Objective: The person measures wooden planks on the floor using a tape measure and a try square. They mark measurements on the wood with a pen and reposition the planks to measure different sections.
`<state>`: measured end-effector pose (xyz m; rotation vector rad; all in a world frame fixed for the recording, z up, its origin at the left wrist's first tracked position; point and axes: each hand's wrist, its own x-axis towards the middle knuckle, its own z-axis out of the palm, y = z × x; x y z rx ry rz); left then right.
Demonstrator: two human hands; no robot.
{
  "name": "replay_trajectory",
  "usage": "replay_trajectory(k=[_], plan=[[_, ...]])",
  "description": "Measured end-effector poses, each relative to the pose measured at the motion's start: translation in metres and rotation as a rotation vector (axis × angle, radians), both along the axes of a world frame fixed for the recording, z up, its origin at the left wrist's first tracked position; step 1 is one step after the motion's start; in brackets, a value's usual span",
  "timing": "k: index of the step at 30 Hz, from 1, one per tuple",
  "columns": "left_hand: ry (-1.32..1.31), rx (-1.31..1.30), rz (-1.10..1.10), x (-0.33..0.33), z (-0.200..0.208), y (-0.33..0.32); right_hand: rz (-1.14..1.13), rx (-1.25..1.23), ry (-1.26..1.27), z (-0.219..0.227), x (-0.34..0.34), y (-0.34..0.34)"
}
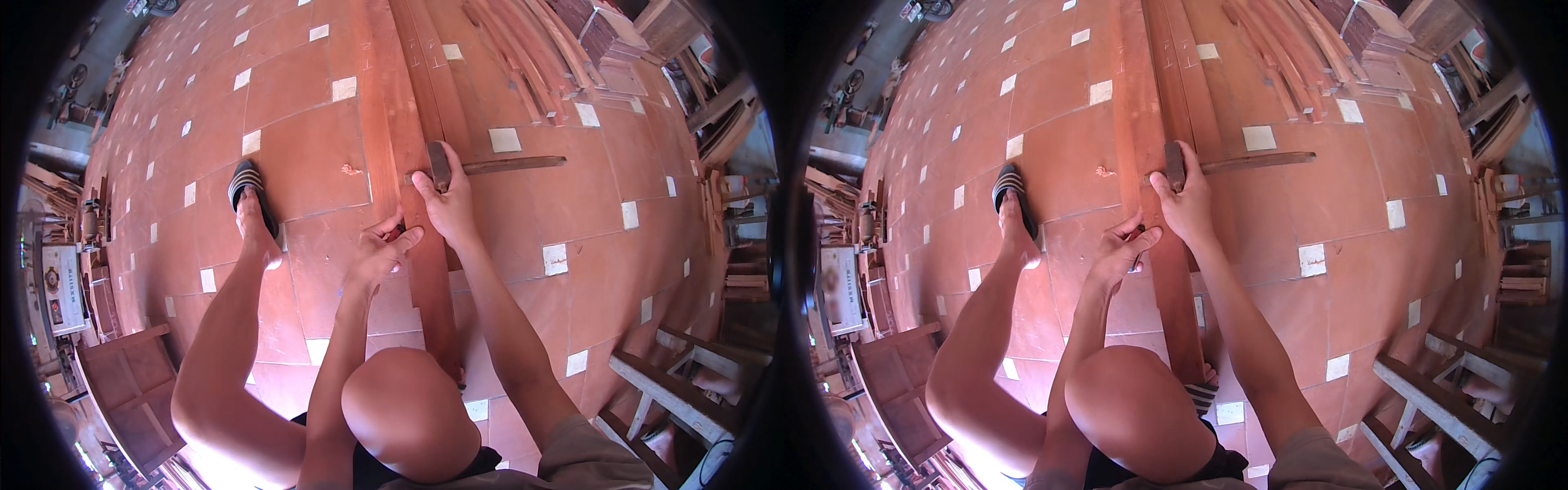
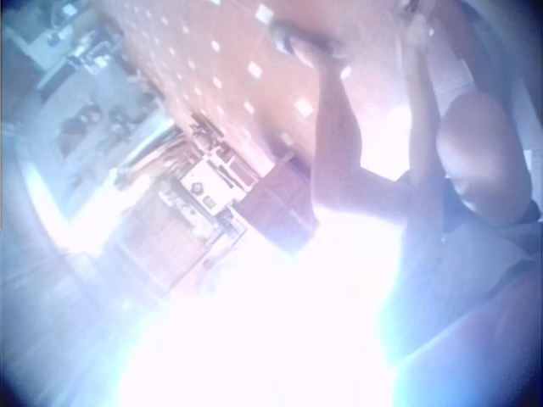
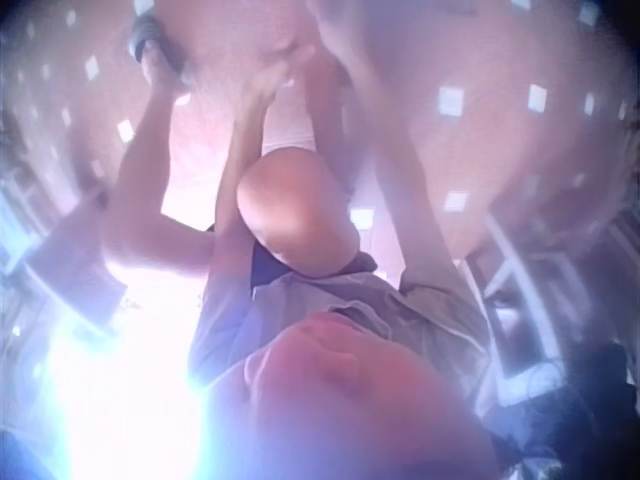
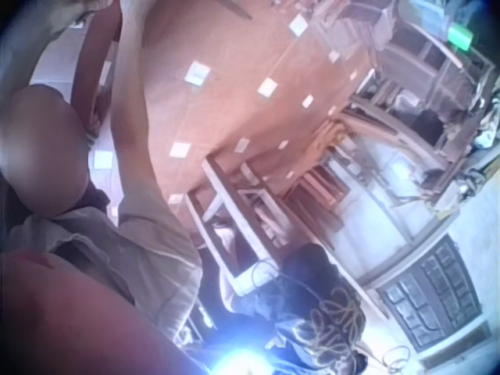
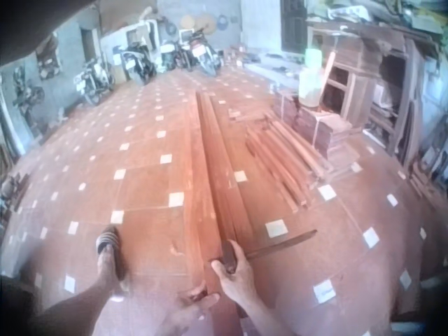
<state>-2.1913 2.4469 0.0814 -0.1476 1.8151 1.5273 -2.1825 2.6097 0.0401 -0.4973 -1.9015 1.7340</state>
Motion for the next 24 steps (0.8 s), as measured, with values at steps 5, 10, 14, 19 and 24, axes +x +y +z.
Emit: replay_trajectory(k=[5, 10, 14, 19, 24], plan=[[-0.023, 0.025, -0.024, -0.005, -0.007, -0.009, 0.003, 0.006, -0.079, 0.016, -0.004, -0.003], [-0.022, -0.038, -0.016, -0.005, -0.004, -0.009, 0.004, 0.0, -0.096, 0.009, -0.002, -0.008], [-0.053, 0.022, -0.043, -0.009, -0.009, -0.009, -0.016, 0.014, -0.045, 0.012, -0.02, 0.003], [-0.033, 0.011, -0.005, -0.006, -0.002, -0.006, -0.058, 0.051, -0.032, -0.006, 0.005, -0.009], [-0.015, -0.023, -0.052, -0.005, -0.007, -0.009, -0.019, 0.051, -0.105, 0.017, -0.008, -0.004]])
